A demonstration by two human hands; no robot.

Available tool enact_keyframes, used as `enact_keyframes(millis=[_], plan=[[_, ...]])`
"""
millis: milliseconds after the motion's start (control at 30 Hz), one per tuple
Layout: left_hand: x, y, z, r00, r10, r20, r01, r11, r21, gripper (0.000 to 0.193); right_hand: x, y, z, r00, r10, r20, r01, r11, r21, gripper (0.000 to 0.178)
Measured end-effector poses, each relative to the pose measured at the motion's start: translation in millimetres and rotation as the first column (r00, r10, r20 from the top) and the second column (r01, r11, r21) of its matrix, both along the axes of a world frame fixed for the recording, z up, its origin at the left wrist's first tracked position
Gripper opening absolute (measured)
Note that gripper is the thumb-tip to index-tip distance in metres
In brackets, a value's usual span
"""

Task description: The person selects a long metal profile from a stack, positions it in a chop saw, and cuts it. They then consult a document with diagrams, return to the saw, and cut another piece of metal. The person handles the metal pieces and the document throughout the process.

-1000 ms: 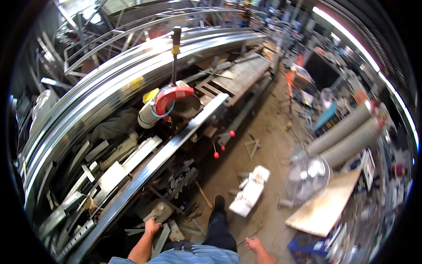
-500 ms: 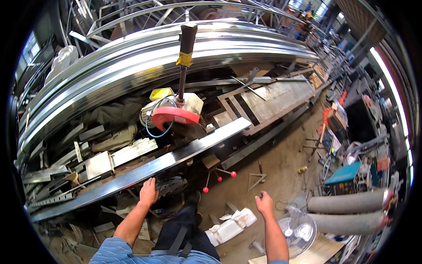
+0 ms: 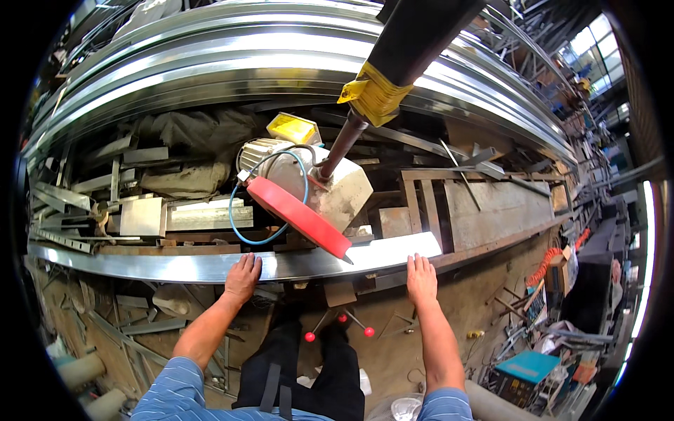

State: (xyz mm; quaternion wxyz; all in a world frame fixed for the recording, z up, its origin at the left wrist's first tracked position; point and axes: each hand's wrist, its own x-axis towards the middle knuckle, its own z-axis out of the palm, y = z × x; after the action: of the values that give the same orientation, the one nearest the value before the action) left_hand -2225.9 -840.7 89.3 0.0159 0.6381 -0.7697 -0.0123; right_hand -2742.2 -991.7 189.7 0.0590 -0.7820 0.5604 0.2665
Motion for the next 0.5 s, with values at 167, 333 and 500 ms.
enact_keyframes(millis=[167, 333, 500], plan=[[1.5, -11.0, 8.8, 0.995, 0.081, -0.05, -0.076, 0.993, 0.091, 0.04, -13.7, -63.0, -36.7, 0.981, 0.183, 0.061, -0.182, 0.983, -0.014, 0.052], [5.1, -24.4, 25.6, 0.993, 0.103, -0.06, -0.091, 0.981, 0.173, 0.045, -38.1, -98.6, -50.8, 0.85, 0.362, 0.382, -0.34, 0.932, -0.127, 0.051], [16.1, -57.1, 45.7, 0.987, 0.153, -0.037, -0.121, 0.886, 0.448, 0.042, -33.8, -134.2, -30.5, 0.876, 0.355, 0.327, -0.393, 0.918, 0.055, 0.045]])
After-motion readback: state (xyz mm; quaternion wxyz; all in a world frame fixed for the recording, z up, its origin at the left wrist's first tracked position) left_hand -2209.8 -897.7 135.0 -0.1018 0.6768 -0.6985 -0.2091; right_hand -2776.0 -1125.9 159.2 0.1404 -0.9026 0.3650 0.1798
